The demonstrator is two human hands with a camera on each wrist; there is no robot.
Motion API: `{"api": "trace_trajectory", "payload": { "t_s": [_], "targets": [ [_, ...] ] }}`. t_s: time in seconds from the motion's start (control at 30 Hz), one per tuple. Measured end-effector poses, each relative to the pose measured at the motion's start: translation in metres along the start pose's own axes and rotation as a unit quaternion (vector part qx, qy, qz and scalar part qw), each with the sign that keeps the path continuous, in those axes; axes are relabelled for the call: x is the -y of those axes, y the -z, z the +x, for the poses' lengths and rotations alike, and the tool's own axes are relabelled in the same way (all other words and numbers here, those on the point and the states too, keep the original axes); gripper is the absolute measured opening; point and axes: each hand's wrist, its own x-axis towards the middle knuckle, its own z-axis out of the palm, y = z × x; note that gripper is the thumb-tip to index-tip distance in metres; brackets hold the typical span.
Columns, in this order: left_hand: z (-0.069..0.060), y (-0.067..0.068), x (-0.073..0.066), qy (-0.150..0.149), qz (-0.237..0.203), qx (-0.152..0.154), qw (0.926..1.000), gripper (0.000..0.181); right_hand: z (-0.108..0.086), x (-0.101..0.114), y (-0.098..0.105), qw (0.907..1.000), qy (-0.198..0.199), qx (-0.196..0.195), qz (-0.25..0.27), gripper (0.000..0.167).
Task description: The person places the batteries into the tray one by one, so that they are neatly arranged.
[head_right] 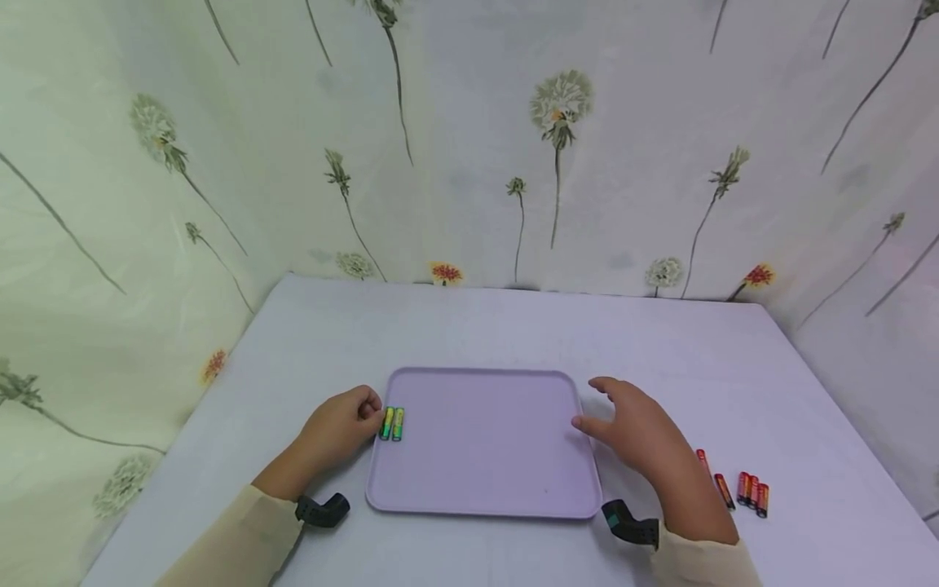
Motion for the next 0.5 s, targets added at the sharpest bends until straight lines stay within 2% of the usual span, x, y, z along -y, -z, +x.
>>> {"api": "trace_trajectory", "payload": {
  "t_s": [0.2, 0.5],
  "targets": [
    [0.000, -0.001, 0.000, -0.003, 0.002, 0.004, 1.0000, 0.010, -0.004, -0.005, 0.000, 0.9997, -0.016, 0.012, -0.015, 0.084],
    [0.000, -0.001, 0.002, -0.006, 0.007, -0.002, 1.0000, 0.010, -0.007, -0.013, -0.001, 0.9990, -0.017, 0.030, -0.027, 0.087]
  ]
}}
